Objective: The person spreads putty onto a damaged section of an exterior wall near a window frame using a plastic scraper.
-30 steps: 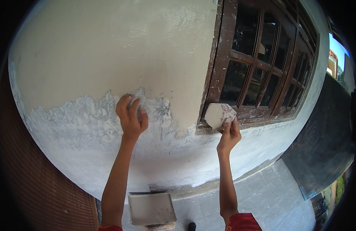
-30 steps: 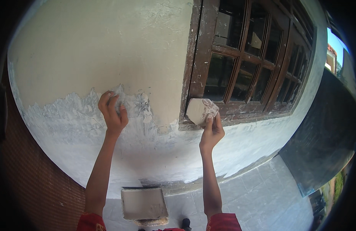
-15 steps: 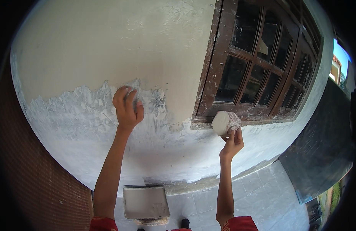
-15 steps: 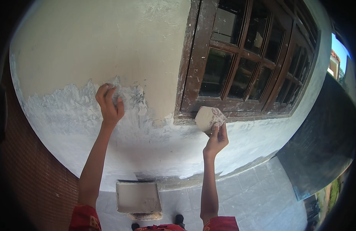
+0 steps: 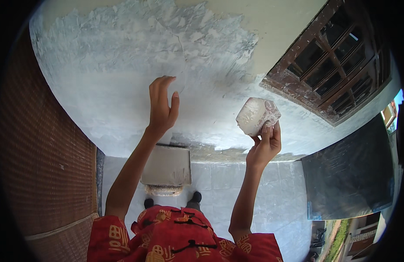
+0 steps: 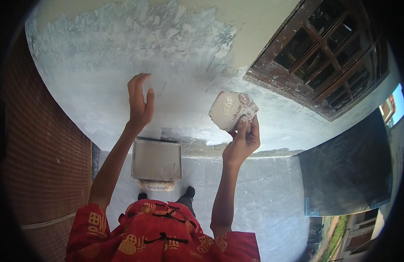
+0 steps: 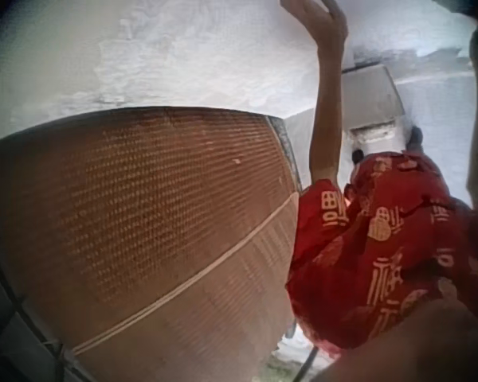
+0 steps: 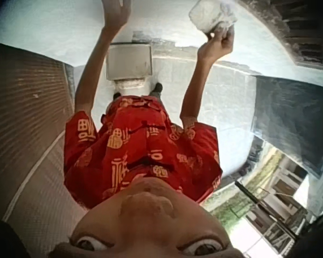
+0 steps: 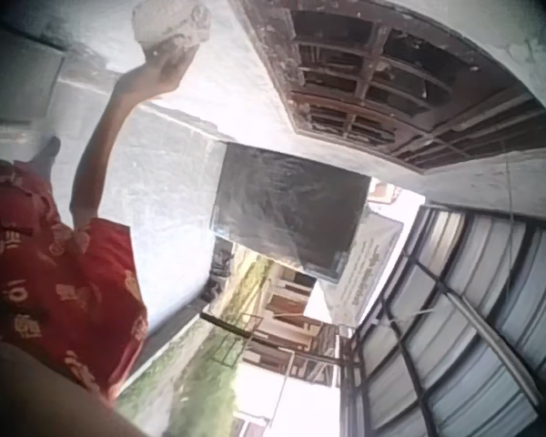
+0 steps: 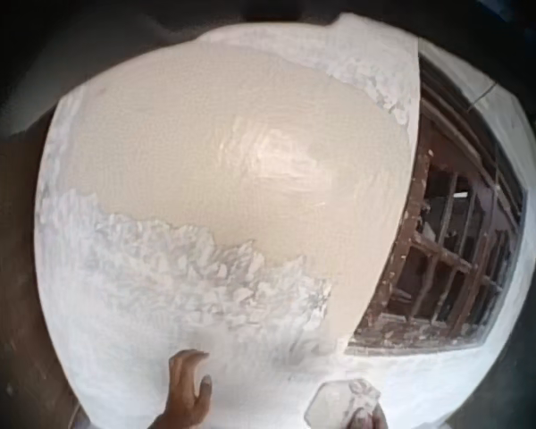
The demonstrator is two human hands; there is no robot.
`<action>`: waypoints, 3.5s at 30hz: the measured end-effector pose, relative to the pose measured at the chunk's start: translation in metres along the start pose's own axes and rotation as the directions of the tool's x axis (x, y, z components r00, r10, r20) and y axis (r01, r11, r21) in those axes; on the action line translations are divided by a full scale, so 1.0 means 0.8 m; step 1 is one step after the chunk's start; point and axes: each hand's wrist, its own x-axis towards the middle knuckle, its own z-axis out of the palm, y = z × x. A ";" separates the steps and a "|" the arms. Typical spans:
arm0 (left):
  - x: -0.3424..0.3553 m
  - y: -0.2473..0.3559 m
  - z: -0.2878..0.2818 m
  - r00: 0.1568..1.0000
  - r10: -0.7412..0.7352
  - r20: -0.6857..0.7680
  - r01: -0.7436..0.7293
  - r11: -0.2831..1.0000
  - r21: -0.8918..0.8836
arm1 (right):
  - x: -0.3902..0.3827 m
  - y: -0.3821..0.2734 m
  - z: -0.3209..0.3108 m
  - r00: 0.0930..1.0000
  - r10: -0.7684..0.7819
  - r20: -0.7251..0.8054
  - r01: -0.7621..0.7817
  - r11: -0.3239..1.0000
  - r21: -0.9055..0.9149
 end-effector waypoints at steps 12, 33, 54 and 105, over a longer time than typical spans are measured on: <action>-0.272 -0.011 -0.124 0.661 -0.694 0.286 0.701 0.707 0.094 | -0.226 0.080 -0.090 0.781 0.621 -0.072 -0.617 0.747 -0.248; -0.630 0.120 -0.120 -0.307 -0.882 0.358 0.926 -0.190 0.327 | -0.275 0.267 -0.286 0.688 0.714 0.134 -0.450 0.564 -0.693; -0.661 -0.037 -0.027 -0.388 -0.886 0.255 0.919 -0.391 0.039 | -0.294 0.533 -0.198 0.711 0.531 0.461 0.315 0.345 -0.884; -0.663 -0.030 -0.001 -0.447 -0.866 0.222 0.795 -0.499 -0.344 | -0.250 0.543 -0.208 -0.154 0.860 0.487 -0.282 0.434 -0.856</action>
